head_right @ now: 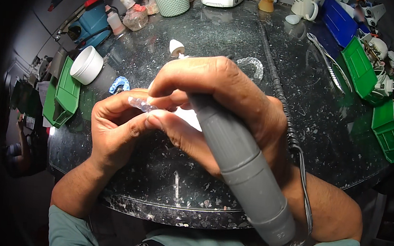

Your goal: The person trims and polishes a clear dental retainer using a rotary tool by hand, then fits the retainer onto a dental mold.

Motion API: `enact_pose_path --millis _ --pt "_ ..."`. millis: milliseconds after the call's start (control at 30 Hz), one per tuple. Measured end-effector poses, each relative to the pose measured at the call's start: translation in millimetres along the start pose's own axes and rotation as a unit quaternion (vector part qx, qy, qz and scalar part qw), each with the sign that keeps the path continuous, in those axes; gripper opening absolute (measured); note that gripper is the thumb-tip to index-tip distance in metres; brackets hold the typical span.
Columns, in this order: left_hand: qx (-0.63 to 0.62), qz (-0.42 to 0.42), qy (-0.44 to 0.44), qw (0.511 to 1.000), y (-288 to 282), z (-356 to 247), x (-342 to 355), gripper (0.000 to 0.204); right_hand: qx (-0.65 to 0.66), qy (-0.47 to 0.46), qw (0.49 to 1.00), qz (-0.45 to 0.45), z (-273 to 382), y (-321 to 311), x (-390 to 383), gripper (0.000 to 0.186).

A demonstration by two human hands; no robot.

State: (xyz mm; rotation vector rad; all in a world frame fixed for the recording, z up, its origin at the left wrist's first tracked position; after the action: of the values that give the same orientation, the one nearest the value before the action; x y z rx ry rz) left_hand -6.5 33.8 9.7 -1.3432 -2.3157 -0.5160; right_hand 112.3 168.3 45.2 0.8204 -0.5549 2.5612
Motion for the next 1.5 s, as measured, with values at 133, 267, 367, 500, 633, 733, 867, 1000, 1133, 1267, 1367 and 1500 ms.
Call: enact_pose_path --millis 133,267,367,500,633,733,867,1000,1133,1267,1367,1500 --pt "-0.019 -0.004 -0.015 1.000 3.5 -0.1 1.3 0.033 -0.009 -0.046 0.999 -0.003 10.4 -0.1 -1.0 0.041" --pt "-0.018 0.044 0.048 0.998 10.4 -7.5 0.8 0.043 -0.068 -0.080 0.994 -0.003 10.6 -5.3 2.8 0.042" --pt "-0.021 0.021 0.040 0.999 8.5 -5.7 0.6 0.041 -0.116 -0.135 0.984 -0.005 8.4 -3.9 2.2 0.041" --pt "-0.019 0.011 0.043 0.999 4.2 -0.4 0.4 0.037 -0.086 -0.139 0.986 -0.010 8.1 -1.2 1.1 0.042" --pt "0.078 0.039 0.101 0.991 4.5 -7.4 3.4 0.035 0.010 -0.051 0.996 -0.072 5.9 0.1 -5.3 0.045" --pt "-0.029 -0.035 0.050 0.998 2.3 -3.5 2.9 0.034 -0.184 -0.028 0.982 0.010 27.6 -11.6 1.4 0.047" --pt "0.072 -0.015 0.100 0.992 1.2 -12.9 0.5 0.036 -0.233 0.115 0.955 0.145 25.4 -5.9 -3.3 0.048" --pt "0.098 0.016 0.152 0.983 1.6 -14.2 3.8 0.038 -0.011 0.070 0.997 0.037 19.7 3.4 -9.2 0.047" --pt "0.147 0.008 0.140 0.979 -2.3 -16.0 3.3 0.036 -0.020 0.056 0.998 0.033 15.5 5.6 -8.6 0.038" --pt "0.164 0.019 0.157 0.974 -3.4 -16.4 1.6 0.035 -0.019 0.105 0.994 0.017 13.5 8.1 -9.7 0.037" --pt "0.143 0.009 0.138 0.980 -1.9 -15.6 2.1 0.033 0.011 0.136 0.991 0.009 11.5 8.8 -12.1 0.036" --pt "0.137 0.008 0.136 0.981 -1.6 -15.9 0.5 0.032 0.026 0.154 0.988 0.004 12.4 9.5 -14.4 0.035"
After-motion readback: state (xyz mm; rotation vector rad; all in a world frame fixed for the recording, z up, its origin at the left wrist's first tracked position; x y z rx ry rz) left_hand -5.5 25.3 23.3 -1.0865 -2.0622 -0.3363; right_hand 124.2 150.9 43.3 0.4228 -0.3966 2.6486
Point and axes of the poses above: each hand's wrist, its own x-axis towards the middle knuckle, its own y-axis out of the palm, z = x × y, the point moved 5 cm from there along x, towards the middle knuckle, and after that the axes turned 12 degrees about y, right-handed, at the moved point
